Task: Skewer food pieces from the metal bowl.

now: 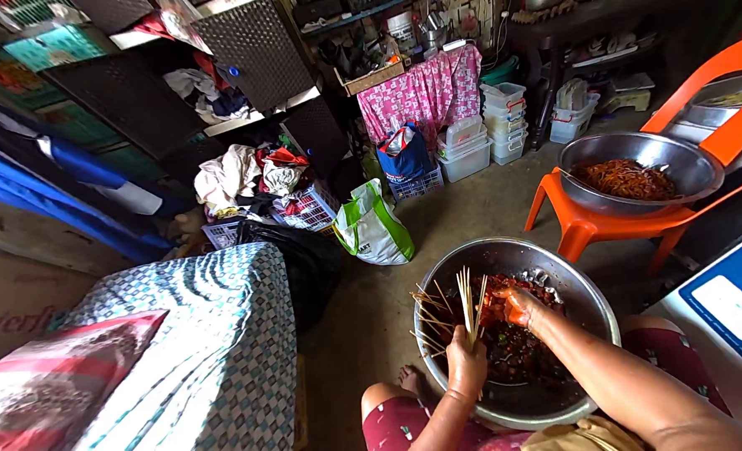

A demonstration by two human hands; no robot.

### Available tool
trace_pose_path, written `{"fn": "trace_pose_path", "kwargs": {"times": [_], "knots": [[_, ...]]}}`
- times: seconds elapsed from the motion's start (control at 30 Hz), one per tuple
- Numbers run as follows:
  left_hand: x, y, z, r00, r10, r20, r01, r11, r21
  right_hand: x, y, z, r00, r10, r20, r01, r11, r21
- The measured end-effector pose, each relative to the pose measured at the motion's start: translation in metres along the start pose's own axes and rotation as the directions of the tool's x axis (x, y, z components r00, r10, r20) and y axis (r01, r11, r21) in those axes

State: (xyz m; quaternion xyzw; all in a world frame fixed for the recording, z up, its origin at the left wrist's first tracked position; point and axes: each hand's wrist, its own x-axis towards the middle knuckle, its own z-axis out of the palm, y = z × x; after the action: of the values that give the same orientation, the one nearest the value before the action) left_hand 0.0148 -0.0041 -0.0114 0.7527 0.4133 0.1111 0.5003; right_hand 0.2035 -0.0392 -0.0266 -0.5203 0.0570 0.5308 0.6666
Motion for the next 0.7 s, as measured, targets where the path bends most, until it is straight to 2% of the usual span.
{"fn": "trace_pose_path", "kwargs": {"times": [0.43, 0.53, 0.7], "knots": [[0.002, 0.002, 0.000, 0.999, -0.035, 0.013, 0.035, 0.999, 0.017, -0.003, 0.005, 0.002, 0.998, 0.041, 0.040, -0.040, 0.999, -0.027], [0.005, 0.000, 0.001, 1.000, -0.027, 0.008, 0.027, 1.000, 0.010, 0.004, 0.007, -0.001, 0.998, 0.034, 0.045, -0.035, 0.999, 0.015], [0.002, 0.002, 0.001, 0.999, -0.016, 0.029, 0.015, 0.999, 0.039, 0.008, 0.009, 0.000, 0.999, -0.035, -0.042, 0.040, 0.990, 0.134]]}}
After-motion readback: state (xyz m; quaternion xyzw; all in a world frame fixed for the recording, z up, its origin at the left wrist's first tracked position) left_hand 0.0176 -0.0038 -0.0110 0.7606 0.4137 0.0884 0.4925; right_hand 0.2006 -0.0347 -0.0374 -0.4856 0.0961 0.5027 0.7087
